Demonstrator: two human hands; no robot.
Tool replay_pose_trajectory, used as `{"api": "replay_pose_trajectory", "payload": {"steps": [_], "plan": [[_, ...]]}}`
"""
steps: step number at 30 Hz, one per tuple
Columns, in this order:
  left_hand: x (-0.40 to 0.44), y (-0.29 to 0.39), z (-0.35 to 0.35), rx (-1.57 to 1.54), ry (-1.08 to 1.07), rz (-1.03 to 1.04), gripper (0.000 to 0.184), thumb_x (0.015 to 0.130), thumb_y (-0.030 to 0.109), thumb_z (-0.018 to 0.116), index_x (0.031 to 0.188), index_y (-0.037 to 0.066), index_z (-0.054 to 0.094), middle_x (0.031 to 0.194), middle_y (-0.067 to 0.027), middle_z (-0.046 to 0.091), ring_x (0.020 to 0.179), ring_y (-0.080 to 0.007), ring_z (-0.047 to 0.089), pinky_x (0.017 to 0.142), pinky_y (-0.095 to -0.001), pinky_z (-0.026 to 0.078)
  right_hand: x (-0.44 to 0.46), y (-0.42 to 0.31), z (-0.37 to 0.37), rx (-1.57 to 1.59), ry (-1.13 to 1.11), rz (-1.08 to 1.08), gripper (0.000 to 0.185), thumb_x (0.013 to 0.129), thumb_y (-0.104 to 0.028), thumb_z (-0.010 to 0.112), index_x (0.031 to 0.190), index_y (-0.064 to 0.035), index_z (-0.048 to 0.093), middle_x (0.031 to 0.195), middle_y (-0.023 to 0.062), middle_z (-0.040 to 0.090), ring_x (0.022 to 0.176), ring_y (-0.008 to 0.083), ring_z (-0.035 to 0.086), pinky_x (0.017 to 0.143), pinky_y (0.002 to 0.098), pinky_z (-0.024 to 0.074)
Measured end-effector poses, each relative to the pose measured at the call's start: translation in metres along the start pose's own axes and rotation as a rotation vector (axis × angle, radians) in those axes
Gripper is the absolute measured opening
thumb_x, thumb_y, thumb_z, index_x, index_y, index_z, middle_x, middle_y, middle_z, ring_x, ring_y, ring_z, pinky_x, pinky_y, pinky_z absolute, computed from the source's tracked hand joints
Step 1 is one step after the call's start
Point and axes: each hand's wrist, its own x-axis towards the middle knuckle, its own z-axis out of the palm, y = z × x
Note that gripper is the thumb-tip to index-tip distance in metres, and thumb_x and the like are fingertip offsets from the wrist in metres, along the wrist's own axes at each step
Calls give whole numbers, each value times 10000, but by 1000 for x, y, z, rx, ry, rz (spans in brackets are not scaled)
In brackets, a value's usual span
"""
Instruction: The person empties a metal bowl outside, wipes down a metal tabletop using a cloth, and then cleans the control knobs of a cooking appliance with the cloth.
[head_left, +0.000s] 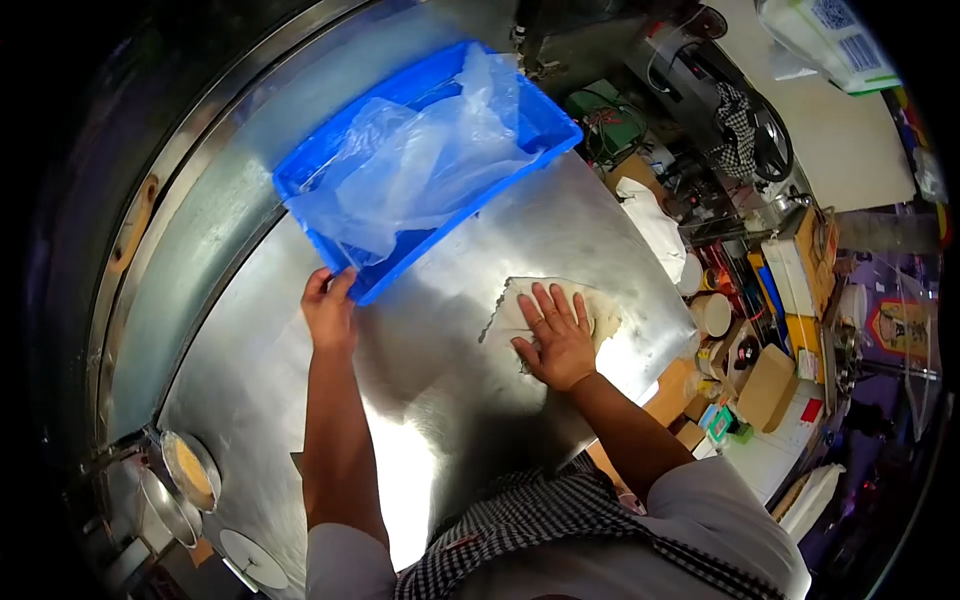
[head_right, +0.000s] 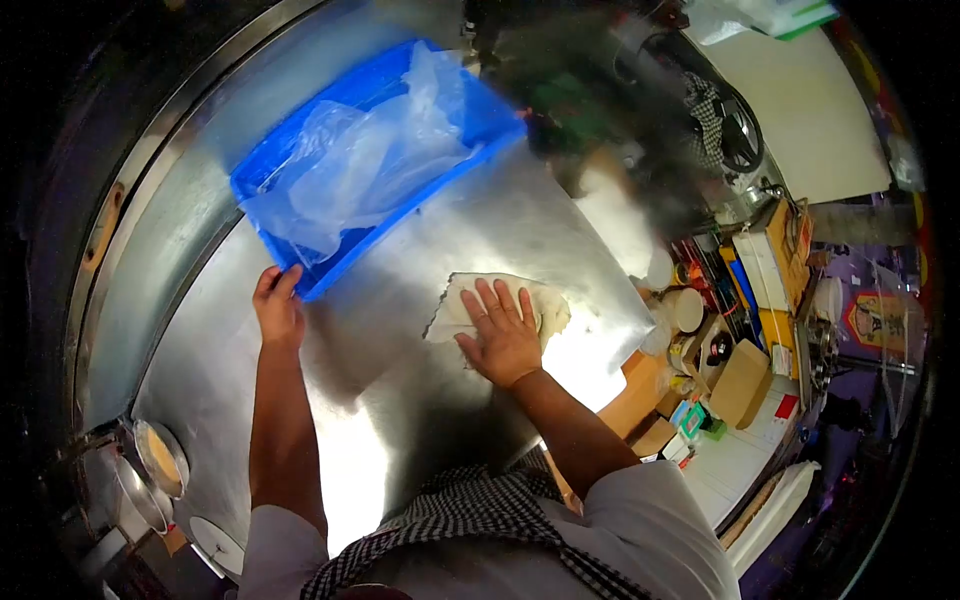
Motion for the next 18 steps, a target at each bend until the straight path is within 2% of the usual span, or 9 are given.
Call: {"api": "replay_pose_trajectory", "payload": {"steps": [2, 3, 9, 14, 16, 17, 18], "plan": [[3, -7, 5, -53, -54, 6, 207, 856, 31, 760, 1013, 9, 626, 925, -50, 656, 799, -131, 624, 676, -292, 515, -1, 0, 0, 9, 7, -5, 673, 950, -462, 583, 1532, -185, 389, 1603, 108, 333, 1491, 341, 270, 1217, 542, 110], [4, -7, 2, 21, -53, -5, 242, 883, 77, 759, 1070, -2, 629, 969, -61, 664, 859, -138, 631, 733, -290, 525, 0, 1, 0, 5, 9, -1, 676, 949, -461, 584, 1533, -185, 388, 1604, 109, 331, 1491, 342, 269, 1217, 542, 109], [-52, 21, -39, 410, 126, 268, 316, 909, 82, 740, 1182, -20, 617, 1119, -91, 658, 1039, -157, 623, 889, -294, 512, 2, -1, 2, -19, 33, -8, 691, 936, -449, 588, 1540, -185, 381, 1611, 111, 320, 1495, 342, 256, 1218, 542, 99], [-121, 12, -157, 676, 221, 427, 301, 917, 51, 714, 1194, -2, 610, 1176, -100, 649, 1083, -193, 629, 956, -314, 505, 5, -8, 7, -76, 51, 21, 699, 948, -464, 557, 1549, -166, 361, 1614, 128, 308, 1504, 363, 228, 1214, 556, 67], [-156, 20, -181, 802, 334, 438, 297, 912, 61, 720, 1181, 0, 609, 1197, -106, 636, 1096, -205, 619, 942, -314, 513, 9, -14, 11, -113, 54, 30, 719, 952, -478, 549, 1558, -151, 339, 1615, 140, 301, 1504, 373, 221, 1212, 572, 55], [-172, 22, -194, 756, 407, 317, 299, 906, 63, 723, 1174, -2, 609, 1197, -111, 634, 1104, -212, 616, 951, -319, 511, 11, -17, 13, -116, 57, 28, 740, 945, -484, 551, 1558, -133, 332, 1614, 154, 296, 1501, 392, 217, 1201, 598, 61], [-186, 22, -208, 791, 450, 325, 297, 900, 61, 721, 1166, -8, 609, 1195, -121, 634, 1102, -230, 616, 952, -340, 511, 14, -23, 17, -110, 60, -8, 742, 943, -483, 554, 1557, -132, 331, 1614, 157, 296, 1498, 400, 219, 1197, 607, 65]]}}
